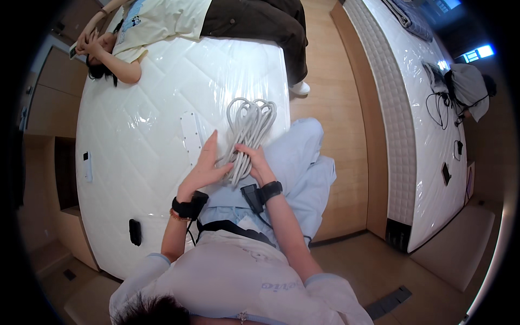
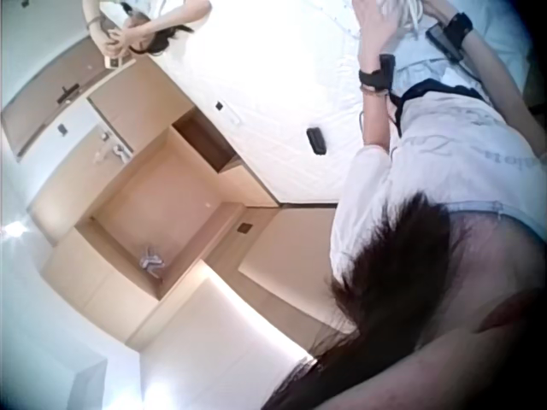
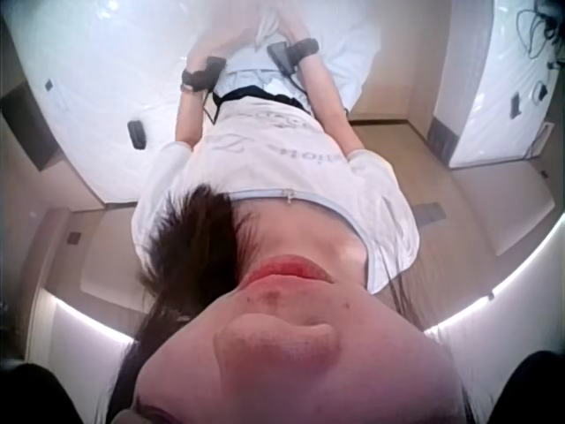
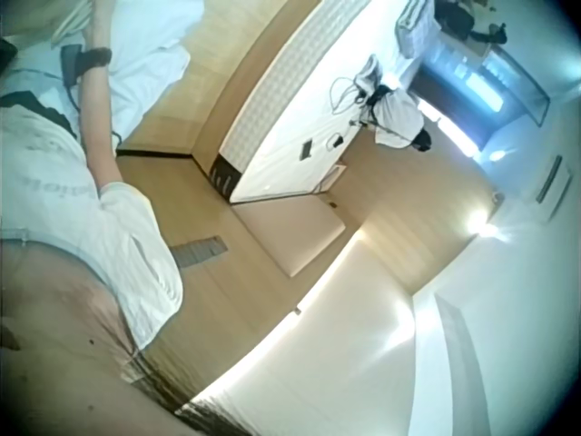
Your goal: The person coils a long white cable attached to a power strip by hand while sitting on a mattress.
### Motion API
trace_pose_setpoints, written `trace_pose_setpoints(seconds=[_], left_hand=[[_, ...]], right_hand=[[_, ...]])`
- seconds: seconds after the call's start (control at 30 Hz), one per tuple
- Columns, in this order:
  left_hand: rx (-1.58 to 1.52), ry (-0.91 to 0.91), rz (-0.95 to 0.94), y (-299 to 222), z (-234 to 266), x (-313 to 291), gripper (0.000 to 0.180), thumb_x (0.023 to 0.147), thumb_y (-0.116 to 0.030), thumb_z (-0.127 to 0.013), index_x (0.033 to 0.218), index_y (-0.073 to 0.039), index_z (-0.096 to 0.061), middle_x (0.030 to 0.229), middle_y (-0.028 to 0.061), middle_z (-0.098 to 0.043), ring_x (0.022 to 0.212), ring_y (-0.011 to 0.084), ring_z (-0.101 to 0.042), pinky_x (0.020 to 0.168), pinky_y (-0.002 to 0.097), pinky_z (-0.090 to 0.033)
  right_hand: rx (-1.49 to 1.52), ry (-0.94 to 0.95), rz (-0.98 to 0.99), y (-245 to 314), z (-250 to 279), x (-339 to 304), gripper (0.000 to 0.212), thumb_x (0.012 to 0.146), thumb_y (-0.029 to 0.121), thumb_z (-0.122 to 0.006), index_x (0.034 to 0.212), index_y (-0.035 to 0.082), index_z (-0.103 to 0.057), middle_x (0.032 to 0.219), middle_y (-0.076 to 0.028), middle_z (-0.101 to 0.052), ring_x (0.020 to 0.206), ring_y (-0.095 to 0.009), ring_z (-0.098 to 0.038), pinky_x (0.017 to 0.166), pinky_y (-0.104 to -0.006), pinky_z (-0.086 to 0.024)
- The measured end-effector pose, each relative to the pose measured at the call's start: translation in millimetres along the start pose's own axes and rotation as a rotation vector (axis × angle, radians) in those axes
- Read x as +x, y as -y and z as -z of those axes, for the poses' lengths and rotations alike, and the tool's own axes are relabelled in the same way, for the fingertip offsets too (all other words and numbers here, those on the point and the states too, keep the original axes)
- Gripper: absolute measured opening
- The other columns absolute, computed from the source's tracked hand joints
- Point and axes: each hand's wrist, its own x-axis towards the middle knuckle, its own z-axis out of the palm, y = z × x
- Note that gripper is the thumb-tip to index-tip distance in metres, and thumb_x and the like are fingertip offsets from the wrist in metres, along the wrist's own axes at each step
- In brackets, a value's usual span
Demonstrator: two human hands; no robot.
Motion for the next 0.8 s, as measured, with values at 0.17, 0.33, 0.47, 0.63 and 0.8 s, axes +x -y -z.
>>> trace_pose_setpoints(seconds=[0.17, 0.33, 0.47, 0.63, 0.8], left_hand=[[-0.416, 0.181, 0.260, 3, 26, -29, 0.093, 0.073, -0.028, -0.071, 0.140, -0.001, -0.013, 0.128, 0.0237, -0.041, 0.118, 0.0303, -0.043, 0.101, 0.0348, -0.033], [-0.369, 0.350, 0.365, 6, 22, -46, 0.072, 0.071, -0.024, -0.074, 0.130, -0.001, -0.040, 0.106, 0.0141, -0.058, 0.100, 0.0210, -0.055, 0.091, 0.0311, -0.041], [-0.328, 0.271, 0.256, 12, 40, -48, 0.038, 0.073, -0.026, -0.071, 0.101, 0.000, -0.063, 0.085, 0.0109, -0.063, 0.078, 0.0159, -0.057, 0.073, 0.0273, -0.045], [-0.338, 0.242, 0.297, 15, 45, -48, 0.025, 0.075, -0.023, -0.069, 0.085, 0.001, -0.068, 0.076, 0.0085, -0.063, 0.071, 0.0134, -0.056, 0.067, 0.0259, -0.044], [-0.329, 0.052, 0.319, 28, 21, -59, 0.050, 0.077, -0.024, -0.068, 0.118, 0.000, -0.053, 0.106, 0.0124, -0.061, 0.095, 0.0179, -0.058, 0.083, 0.0274, -0.045]], right_hand=[[0.083, 0.026, -0.007, 2, 3, 1, 0.022, 0.075, 0.005, -0.063, 0.093, -0.006, -0.058, 0.080, -0.012, -0.063, 0.070, -0.019, -0.061, 0.063, -0.0286, -0.051], [0.151, 0.048, -0.035, -3, 9, 9, 0.023, 0.076, 0.006, -0.062, 0.094, -0.007, -0.058, 0.080, -0.012, -0.062, 0.068, -0.019, -0.061, 0.062, -0.0280, -0.052], [0.163, 0.014, -0.010, -1, 10, 8, 0.022, 0.075, 0.003, -0.062, 0.094, -0.007, -0.058, 0.081, -0.013, -0.062, 0.068, -0.020, -0.061, 0.062, -0.0294, -0.052], [0.058, -0.073, 0.047, 4, -4, 1, 0.021, 0.074, 0.000, -0.064, 0.093, -0.007, -0.059, 0.082, -0.012, -0.063, 0.069, -0.019, -0.062, 0.062, -0.0307, -0.052], [-0.036, -0.138, 0.131, 2, -12, 1, 0.023, 0.072, 0.000, -0.066, 0.093, -0.006, -0.059, 0.082, -0.012, -0.064, 0.069, -0.019, -0.062, 0.062, -0.0302, -0.052]])
